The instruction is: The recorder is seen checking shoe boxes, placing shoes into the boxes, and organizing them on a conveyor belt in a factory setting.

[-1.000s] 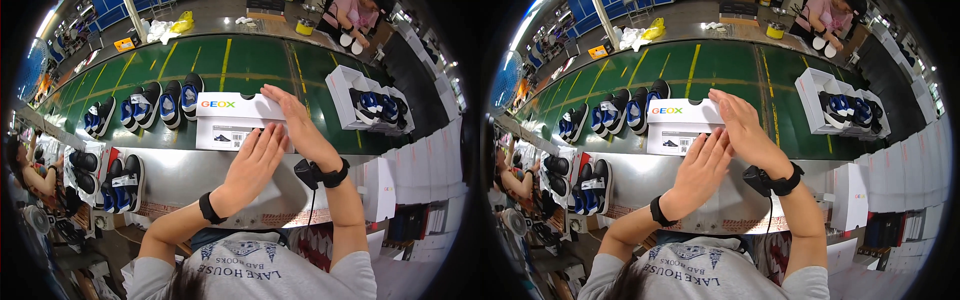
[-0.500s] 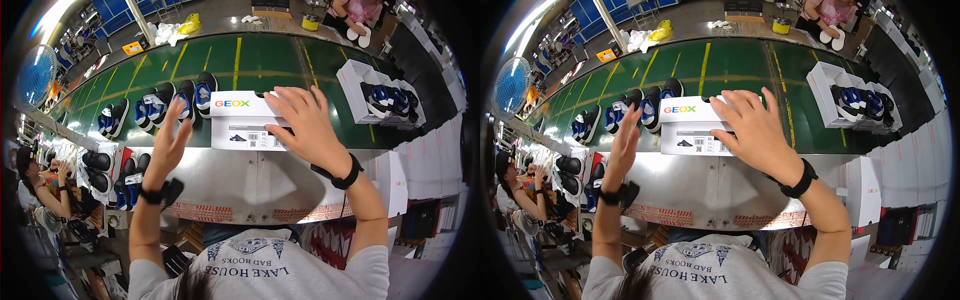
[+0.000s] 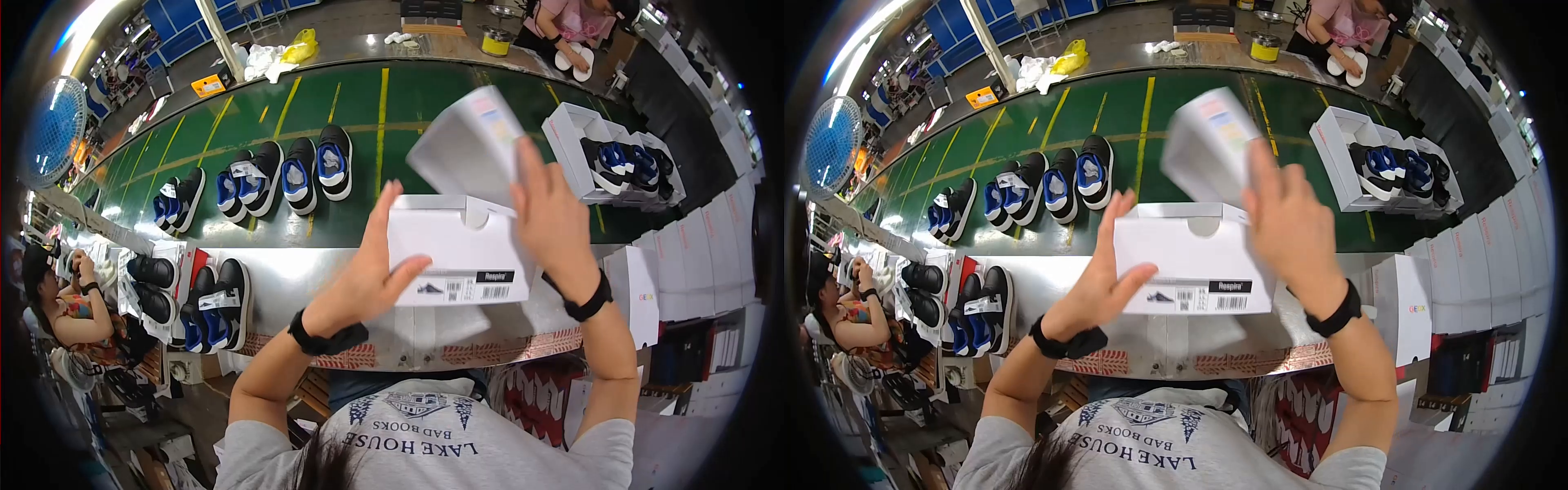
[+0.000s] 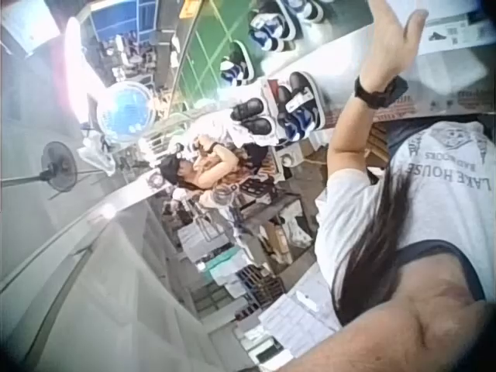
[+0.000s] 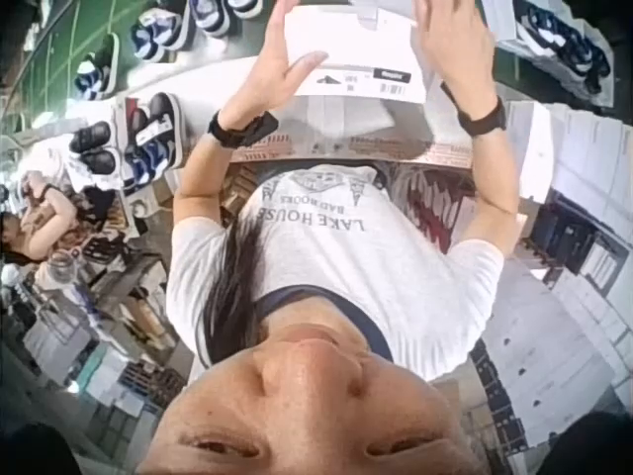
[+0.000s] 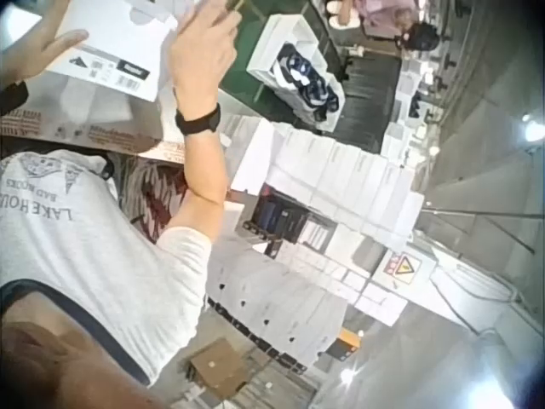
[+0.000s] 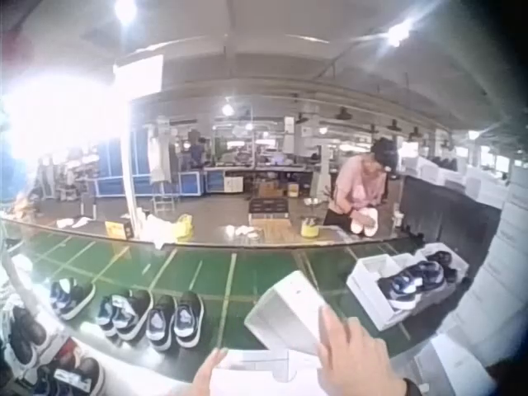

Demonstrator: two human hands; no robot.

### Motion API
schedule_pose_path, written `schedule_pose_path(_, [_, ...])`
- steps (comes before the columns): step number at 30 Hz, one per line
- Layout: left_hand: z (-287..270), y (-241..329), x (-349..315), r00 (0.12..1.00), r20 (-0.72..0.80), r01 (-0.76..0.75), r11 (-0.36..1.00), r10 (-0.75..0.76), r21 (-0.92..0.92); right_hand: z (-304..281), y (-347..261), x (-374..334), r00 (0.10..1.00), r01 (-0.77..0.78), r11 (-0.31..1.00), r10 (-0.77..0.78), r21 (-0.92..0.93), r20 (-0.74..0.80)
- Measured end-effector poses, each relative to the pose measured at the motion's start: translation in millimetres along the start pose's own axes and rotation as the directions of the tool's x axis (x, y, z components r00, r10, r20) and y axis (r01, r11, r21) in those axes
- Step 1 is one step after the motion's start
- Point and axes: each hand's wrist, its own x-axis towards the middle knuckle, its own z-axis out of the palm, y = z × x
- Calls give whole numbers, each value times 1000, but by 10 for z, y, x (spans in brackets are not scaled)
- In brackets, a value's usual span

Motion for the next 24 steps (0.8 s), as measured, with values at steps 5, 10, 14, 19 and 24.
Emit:
schedule_pose_path(5, [-106,150,-149,968,224,-158,968,113,193,-69,451,-394,762,-583,724,645,369,-62])
schedule_pose_path(10, [-129,-519,310,974,-7,-210,920,225,331,376,226,-1559,333,-722,-154,777,674,534])
schedule_pose_path(14, [-178,-1510,538,932,105,-335,716,346,612,587,-428,-2017,267,-293,-818,427,495,864])
schedule_pose_path(19, [88,-1516,457,960,-30,-110,475,277,873,565,-528,-2311,230,-321,-857,341,402,911])
schedule_pose_path(24, [799,-1033,76,994,106,-67,940,33,335,-7,-2,-2269,160,-925,-182,608,333,778])
